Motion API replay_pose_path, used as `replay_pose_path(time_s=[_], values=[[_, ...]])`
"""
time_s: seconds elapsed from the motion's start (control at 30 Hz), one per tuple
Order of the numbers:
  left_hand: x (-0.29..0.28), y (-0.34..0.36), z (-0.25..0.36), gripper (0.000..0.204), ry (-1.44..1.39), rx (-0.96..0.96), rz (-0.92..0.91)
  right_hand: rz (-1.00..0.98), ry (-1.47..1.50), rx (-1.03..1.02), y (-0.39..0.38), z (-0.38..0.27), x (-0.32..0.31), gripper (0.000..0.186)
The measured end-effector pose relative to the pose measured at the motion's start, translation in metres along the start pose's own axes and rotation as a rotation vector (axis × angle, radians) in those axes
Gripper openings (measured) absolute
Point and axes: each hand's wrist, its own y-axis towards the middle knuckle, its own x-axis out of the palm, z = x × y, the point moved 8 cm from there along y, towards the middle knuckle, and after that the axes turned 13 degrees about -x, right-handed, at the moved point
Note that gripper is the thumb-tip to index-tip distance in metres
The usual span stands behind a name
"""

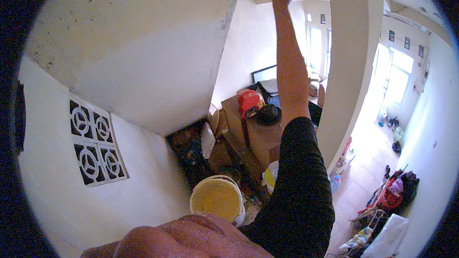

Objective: The person paints the ceiling using a paintbrush and a bucket of yellow paint. They repeatedly dip the brush into the bucket and apply paint to the ceiling surface in a room with white walls and a decorative window.

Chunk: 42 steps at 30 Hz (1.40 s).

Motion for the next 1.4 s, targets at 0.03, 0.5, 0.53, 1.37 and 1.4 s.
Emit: replay_pose_path(time_s=[0.03,0.5,0.53,1.37,1.4], values=[[0.004,0.001,-0.004,0.049,-0.006,0.029,0.017,-0.047,-0.105,-0.011,-0.018,0.010,-0.003,0.013],[-0.015,-0.011,0.031,0.045,-0.036,0.002,-0.045,-0.488,-0.676,-0.274,-0.029,0.001,0.027,0.018],[-0.015,-0.012,0.041,0.044,-0.060,0.012,-0.070,-0.506,-0.929,-0.501,-0.008,0.015,0.037,0.025],[-0.009,-0.001,0.019,0.044,0.072,-0.081,-0.147,-0.303,-0.459,-0.138,-0.093,0.036,0.010,0.014],[-0.007,-0.001,0.023,0.044,0.063,-0.113,-0.163,-0.158,-0.229,-0.074,-0.086,0.041,0.005,0.010]])
